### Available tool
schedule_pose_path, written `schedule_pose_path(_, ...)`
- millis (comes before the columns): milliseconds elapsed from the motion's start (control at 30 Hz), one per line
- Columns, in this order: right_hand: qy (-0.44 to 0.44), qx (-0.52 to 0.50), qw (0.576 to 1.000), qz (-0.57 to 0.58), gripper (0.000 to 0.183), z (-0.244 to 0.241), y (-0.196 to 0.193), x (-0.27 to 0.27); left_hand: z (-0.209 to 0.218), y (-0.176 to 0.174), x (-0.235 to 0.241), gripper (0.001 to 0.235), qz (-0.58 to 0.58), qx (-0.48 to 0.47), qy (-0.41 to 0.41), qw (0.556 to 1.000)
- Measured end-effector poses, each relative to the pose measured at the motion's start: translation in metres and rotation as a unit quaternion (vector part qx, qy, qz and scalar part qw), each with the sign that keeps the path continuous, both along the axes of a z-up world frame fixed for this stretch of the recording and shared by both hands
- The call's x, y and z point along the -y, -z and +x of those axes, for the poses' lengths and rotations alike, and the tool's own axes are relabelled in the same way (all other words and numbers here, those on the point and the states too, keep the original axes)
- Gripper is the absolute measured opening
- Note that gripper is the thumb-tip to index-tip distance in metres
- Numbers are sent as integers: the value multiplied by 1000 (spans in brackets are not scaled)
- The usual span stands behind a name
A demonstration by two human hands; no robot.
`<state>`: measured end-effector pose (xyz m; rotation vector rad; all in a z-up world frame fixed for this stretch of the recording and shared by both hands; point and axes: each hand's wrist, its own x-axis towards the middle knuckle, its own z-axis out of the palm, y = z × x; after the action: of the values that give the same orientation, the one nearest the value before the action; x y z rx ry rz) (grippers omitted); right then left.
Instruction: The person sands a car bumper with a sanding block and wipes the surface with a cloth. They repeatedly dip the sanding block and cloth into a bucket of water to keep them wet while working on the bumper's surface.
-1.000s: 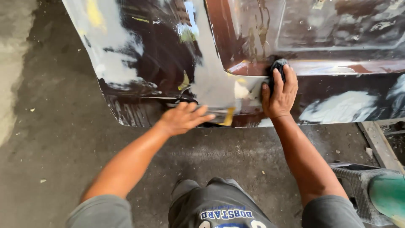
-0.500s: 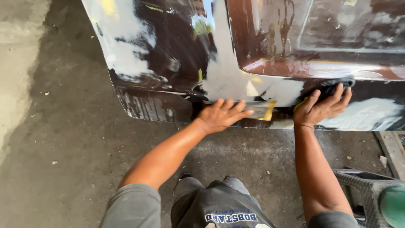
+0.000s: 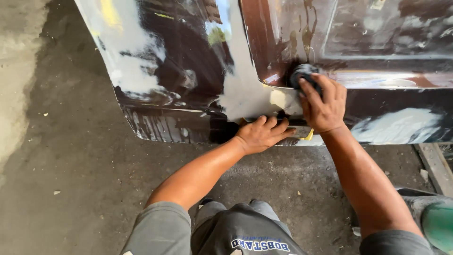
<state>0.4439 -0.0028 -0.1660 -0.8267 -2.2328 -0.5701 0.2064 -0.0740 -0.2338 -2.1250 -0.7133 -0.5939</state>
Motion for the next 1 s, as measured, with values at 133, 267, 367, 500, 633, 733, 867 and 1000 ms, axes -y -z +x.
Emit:
schedule_pose_path(133, 109, -101, 988, 40, 44, 29, 53, 4, -41, -17, 15, 56, -25, -17, -3, 1000)
schedule_pose_path(267, 149, -152, 977, 0, 52, 50, 93, 7, -128, -29, 35, 66, -34, -65, -41, 996)
schedule_pose_path(367, 149, -172, 974, -2, 51, 46, 89, 4, -135, -24, 32, 69, -36, -95, -55, 993)
schedule_pose_path(500, 161, -200, 966, -8, 50, 46, 97, 2, -53, -26, 11, 59, -24, -39, -24, 999)
schedule_pose_path(633, 180, -268, 946, -10, 51, 64, 90, -7, 14, -15, -3, 55, -33, -15, -30, 999)
schedule_pose_path(733, 240, -372, 896, -16, 52, 75, 90, -26, -22, -13, -1, 54, -15, -35, -31, 999)
schedule_pose_path(867, 292, -426, 856, -21, 52, 83, 93, -30, -122, -14, 34, 66, -50, -99, -59, 992)
schedule_pose_path(1000, 303, -432, 849, -15, 51, 80, 92, -32, -94, -19, 21, 64, -37, -106, -48, 992)
